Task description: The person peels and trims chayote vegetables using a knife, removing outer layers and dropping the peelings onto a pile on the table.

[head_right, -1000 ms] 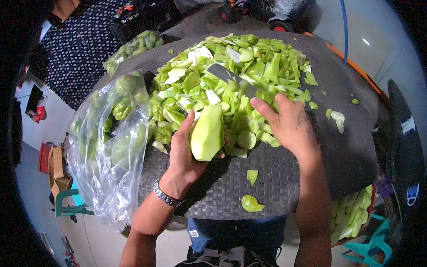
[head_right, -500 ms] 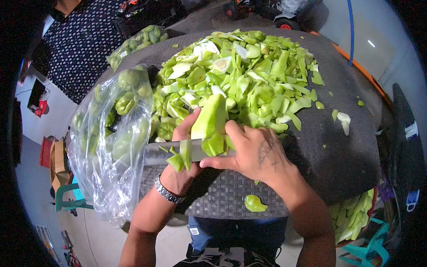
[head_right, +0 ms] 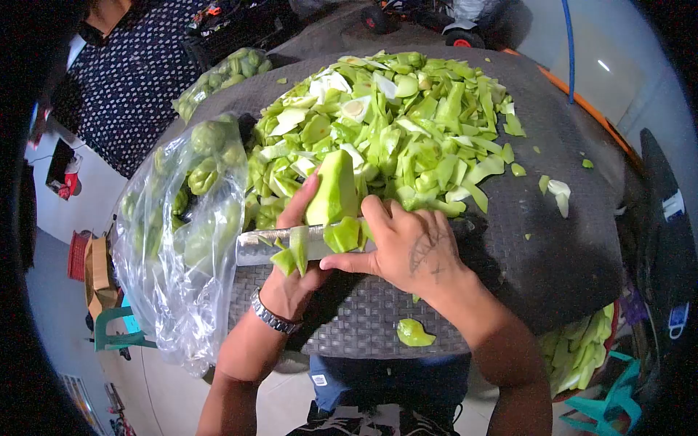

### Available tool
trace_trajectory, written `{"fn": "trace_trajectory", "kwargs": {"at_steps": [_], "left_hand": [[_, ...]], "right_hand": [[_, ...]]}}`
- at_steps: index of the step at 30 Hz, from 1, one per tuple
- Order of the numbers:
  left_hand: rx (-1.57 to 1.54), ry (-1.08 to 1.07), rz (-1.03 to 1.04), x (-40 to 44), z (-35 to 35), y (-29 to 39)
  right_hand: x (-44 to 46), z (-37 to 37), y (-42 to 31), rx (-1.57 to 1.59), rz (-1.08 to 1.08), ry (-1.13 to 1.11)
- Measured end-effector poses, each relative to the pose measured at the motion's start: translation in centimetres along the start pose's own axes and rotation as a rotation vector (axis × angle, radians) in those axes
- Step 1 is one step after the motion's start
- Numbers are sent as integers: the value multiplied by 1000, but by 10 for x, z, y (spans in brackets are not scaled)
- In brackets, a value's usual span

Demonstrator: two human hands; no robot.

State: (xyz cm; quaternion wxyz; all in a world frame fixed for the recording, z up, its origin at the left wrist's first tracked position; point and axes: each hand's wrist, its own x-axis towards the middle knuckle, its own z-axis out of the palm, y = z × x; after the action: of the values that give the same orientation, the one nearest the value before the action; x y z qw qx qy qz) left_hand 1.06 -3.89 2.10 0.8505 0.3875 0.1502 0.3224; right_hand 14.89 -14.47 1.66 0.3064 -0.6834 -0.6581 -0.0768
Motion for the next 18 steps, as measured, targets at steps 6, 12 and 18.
{"fn": "trace_trajectory", "kwargs": {"at_steps": [6,12,18], "left_hand": [[-54,115,-18,3,-4,4],[-99,140,-19,6,-11,8],[24,147,-18,5,-15,6]], "right_hand": [[3,-4,5,18,45,17],[7,-20,15,29,173,-68],[8,-20,24,12,230,-108]]}}
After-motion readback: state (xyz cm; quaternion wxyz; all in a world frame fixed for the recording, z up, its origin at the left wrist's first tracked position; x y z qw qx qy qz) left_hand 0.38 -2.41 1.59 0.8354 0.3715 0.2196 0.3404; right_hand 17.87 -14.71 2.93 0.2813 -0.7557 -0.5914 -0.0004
